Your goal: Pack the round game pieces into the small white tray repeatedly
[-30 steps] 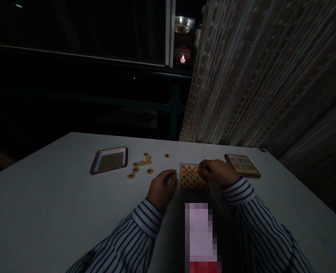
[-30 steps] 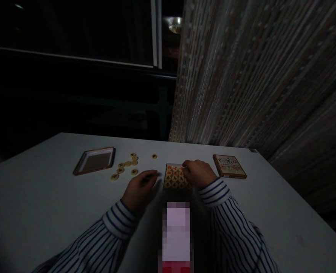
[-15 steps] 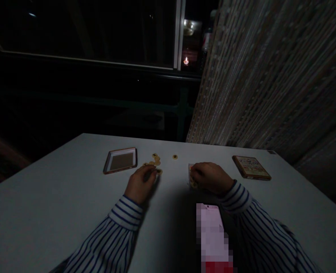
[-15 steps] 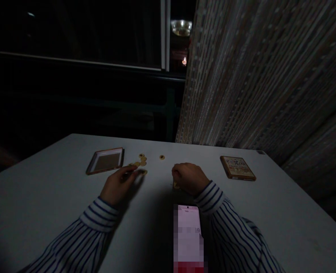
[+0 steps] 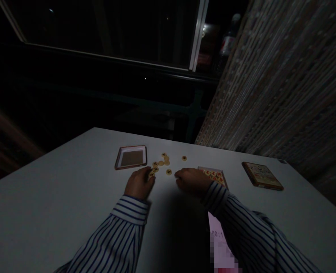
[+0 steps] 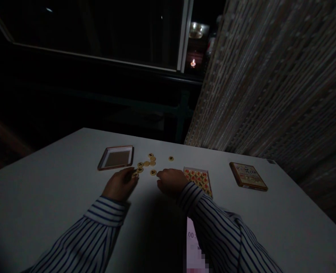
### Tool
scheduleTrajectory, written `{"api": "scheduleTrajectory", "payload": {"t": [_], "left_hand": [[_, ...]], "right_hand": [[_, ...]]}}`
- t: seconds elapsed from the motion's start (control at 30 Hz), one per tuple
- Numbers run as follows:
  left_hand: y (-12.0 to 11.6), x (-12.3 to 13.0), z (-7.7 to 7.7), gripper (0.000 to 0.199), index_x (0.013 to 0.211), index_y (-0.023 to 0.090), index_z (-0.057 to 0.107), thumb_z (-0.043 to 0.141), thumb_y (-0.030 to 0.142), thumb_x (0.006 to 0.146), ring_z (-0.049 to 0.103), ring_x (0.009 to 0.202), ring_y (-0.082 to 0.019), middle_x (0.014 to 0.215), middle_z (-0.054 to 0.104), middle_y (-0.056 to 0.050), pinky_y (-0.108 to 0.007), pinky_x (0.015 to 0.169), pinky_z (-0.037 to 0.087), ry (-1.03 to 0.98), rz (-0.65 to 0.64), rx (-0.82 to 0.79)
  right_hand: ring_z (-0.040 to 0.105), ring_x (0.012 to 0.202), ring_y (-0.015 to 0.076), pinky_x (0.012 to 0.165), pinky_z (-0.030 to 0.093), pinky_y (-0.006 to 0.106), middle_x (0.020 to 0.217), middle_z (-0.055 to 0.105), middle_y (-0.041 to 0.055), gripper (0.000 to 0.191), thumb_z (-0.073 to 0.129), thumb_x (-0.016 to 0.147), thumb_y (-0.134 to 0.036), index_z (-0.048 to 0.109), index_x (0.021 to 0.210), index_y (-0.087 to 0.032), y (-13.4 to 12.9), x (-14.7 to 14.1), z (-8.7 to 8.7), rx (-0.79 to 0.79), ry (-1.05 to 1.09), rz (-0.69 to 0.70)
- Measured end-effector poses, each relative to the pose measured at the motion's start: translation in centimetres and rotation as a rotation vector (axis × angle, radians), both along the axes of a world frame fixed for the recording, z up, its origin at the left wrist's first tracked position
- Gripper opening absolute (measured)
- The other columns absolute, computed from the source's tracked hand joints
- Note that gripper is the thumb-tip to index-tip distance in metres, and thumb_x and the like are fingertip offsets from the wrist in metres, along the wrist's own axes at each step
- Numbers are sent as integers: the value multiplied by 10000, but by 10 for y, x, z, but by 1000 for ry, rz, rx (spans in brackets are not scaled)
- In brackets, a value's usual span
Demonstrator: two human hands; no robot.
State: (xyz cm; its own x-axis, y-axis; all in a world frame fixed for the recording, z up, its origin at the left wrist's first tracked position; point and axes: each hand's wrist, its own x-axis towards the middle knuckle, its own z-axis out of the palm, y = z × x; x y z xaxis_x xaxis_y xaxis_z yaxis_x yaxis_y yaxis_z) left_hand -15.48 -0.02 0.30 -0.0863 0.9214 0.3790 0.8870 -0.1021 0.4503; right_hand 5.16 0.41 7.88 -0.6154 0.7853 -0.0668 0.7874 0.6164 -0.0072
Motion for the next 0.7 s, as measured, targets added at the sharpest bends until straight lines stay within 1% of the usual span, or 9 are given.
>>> {"api": "scheduleTrajectory", "payload": {"t": [0.13,0.3,0.47,0.7], "left_hand": [[0,-1,-4,390,1072,162,540,468,329,726,566,953,-226,1013,633,-85,-316,841,426,32,8,-8],[-1,1,-1,381,1068,159,548,475,310,725,554,951,-237,997,637,-82,-331,841,416,69,23,-53],[-2,2,2,376,1073,174,549,484,299,725,555,950,-230,976,643,-81,-325,827,418,77,38,-80],[-4,3,3,365,1061,156,556,476,286,730,578,905,-228,950,651,-88,-328,788,444,78,18,-17]], "right_hand": [[570,879,200,689,418,303,984,611,83,294,335,801,-289,556,963,-182,0,-15,-5,6,-27,19],[572,877,212,680,429,323,980,613,99,295,341,789,-287,555,960,-176,-3,-27,-3,-8,-53,37],[572,882,220,681,435,336,982,613,103,303,342,786,-279,553,977,-173,-4,-30,-2,-4,-43,50],[581,856,218,653,439,323,955,620,95,288,356,781,-289,560,949,-176,-3,-28,-7,18,-31,46]]}}
